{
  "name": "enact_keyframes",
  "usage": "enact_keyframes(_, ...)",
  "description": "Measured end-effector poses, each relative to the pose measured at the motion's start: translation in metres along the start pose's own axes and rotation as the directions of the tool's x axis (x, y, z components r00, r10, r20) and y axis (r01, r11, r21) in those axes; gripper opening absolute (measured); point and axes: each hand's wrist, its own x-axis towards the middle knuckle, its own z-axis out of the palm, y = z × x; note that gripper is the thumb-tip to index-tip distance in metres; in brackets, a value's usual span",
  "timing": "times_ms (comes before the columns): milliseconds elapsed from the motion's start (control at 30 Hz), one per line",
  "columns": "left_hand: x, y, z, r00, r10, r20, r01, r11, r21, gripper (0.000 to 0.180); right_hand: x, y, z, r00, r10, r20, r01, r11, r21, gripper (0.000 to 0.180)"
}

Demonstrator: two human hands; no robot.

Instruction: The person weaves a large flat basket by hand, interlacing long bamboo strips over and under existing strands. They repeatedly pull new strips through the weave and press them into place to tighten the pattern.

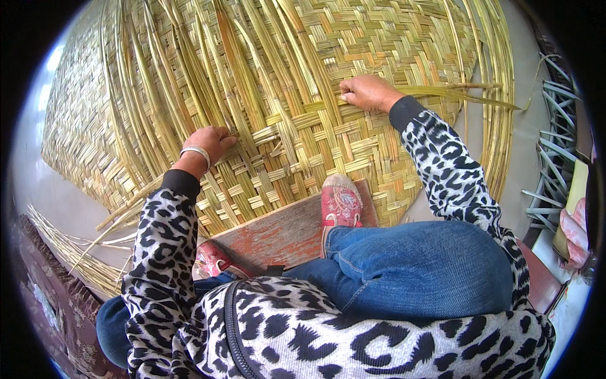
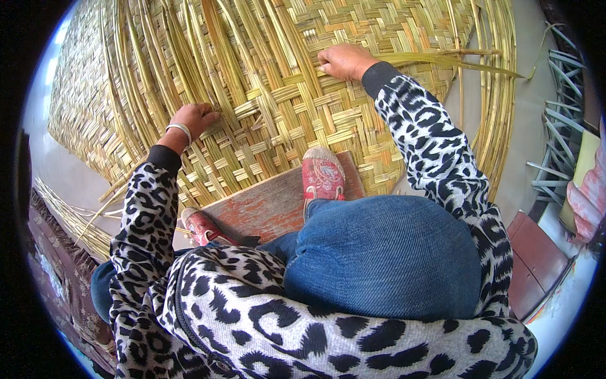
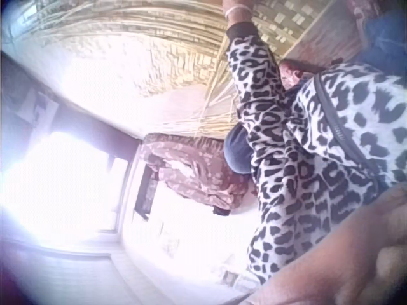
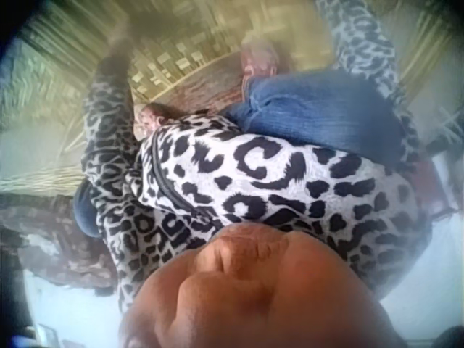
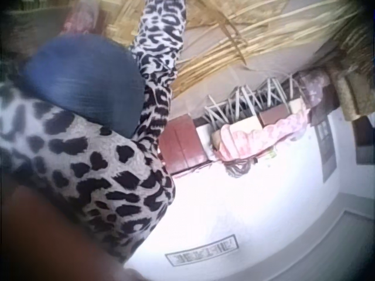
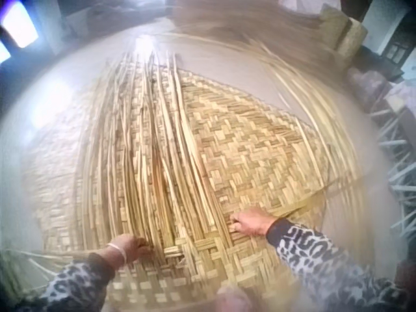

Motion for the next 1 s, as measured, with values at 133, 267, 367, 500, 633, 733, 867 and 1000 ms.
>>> enact_keyframes(133, -0.011, 0.008, 0.007, 0.930, 0.225, -0.292, -0.157, 0.959, 0.237, 0.029, -0.007, -0.006, -0.001, 0.995, 0.030, -0.093, -0.029, 0.999, 0.016, 0.028)
enact_keyframes(267, -0.015, 0.024, 0.031, 0.778, 0.348, -0.523, -0.280, 0.937, 0.208, 0.034, -0.008, -0.022, 0.009, 0.985, 0.070, -0.160, -0.049, 0.990, 0.130, 0.039)
enact_keyframes(367, -0.014, 0.042, 0.044, 0.694, 0.303, -0.653, -0.256, 0.952, 0.170, 0.046, -0.001, -0.038, 0.017, 0.972, 0.126, -0.196, -0.091, 0.980, 0.179, 0.051)
enact_keyframes(500, -0.012, 0.067, 0.056, 0.742, 0.305, -0.596, -0.161, 0.945, 0.283, 0.062, 0.006, -0.051, 0.029, 0.928, 0.161, -0.336, -0.135, 0.986, 0.100, 0.063)
enact_keyframes(633, -0.011, 0.076, 0.066, 0.754, 0.319, -0.574, -0.139, 0.932, 0.335, 0.062, 0.004, -0.057, 0.036, 0.902, 0.163, -0.399, -0.166, 0.986, 0.028, 0.065)
enact_keyframes(733, -0.011, 0.078, 0.069, 0.784, 0.302, -0.542, -0.137, 0.936, 0.324, 0.063, -0.003, -0.063, 0.034, 0.902, 0.136, -0.409, -0.150, 0.989, -0.003, 0.067)
enact_keyframes(867, -0.014, 0.079, 0.066, 0.846, 0.266, -0.462, -0.128, 0.942, 0.309, 0.065, -0.011, -0.072, 0.030, 0.883, 0.103, -0.458, -0.148, 0.987, -0.062, 0.073)
enact_keyframes(1000, -0.019, 0.085, 0.062, 0.823, 0.236, -0.516, -0.106, 0.957, 0.268, 0.060, -0.001, -0.082, 0.033, 0.787, -0.121, -0.605, -0.056, 0.962, -0.267, 0.073)
